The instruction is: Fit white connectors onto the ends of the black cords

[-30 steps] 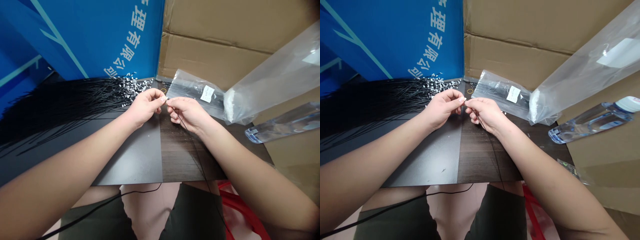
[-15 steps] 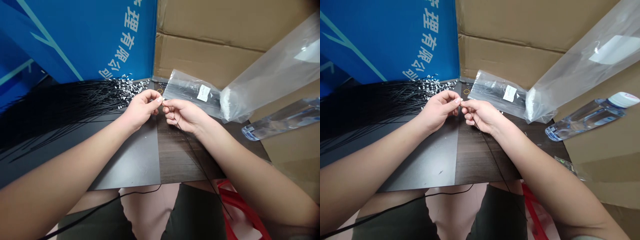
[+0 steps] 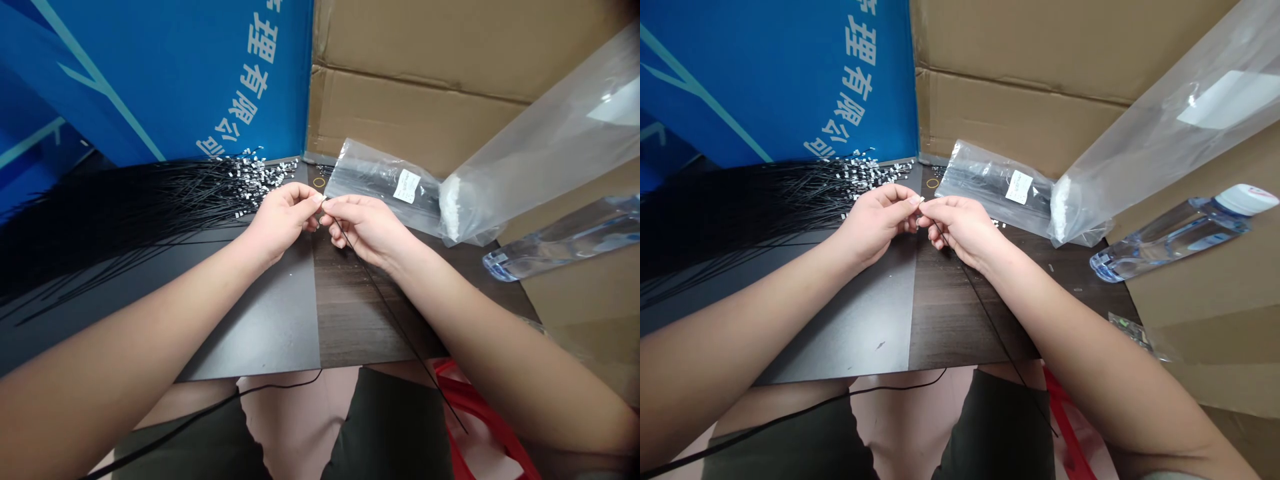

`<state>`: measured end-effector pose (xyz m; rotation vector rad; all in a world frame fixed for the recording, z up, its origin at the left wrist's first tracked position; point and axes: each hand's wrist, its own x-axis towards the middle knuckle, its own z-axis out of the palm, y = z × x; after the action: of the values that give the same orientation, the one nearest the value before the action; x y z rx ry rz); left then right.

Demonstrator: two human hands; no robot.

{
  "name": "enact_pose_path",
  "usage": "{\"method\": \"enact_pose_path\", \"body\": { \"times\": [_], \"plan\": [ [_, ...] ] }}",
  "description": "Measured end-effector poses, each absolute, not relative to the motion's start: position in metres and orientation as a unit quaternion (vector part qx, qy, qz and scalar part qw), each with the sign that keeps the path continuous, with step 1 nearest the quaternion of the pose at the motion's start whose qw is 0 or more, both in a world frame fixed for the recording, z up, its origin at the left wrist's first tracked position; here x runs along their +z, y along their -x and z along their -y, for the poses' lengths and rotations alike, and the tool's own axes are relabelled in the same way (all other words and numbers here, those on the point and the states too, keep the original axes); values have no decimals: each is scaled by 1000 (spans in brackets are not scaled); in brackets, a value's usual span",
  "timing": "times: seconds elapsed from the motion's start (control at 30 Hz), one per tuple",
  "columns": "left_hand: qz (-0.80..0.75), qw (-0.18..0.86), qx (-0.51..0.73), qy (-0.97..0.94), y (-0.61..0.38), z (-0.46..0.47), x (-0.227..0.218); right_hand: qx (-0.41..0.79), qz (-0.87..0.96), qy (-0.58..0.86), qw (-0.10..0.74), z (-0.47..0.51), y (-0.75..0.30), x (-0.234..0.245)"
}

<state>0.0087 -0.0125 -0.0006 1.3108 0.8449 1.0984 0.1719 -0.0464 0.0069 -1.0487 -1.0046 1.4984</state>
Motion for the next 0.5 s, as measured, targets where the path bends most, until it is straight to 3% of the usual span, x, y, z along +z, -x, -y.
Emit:
{"method": "enact_pose_path", "body": {
  "times": [0.23, 0.5],
  "plan": [
    [-348, 619, 465, -529, -12, 16, 1, 609, 419, 442, 508, 48, -172, 6],
    [-366, 590, 481, -535, -16, 19, -2, 608, 405, 457, 507, 48, -169, 8]
  ]
}}
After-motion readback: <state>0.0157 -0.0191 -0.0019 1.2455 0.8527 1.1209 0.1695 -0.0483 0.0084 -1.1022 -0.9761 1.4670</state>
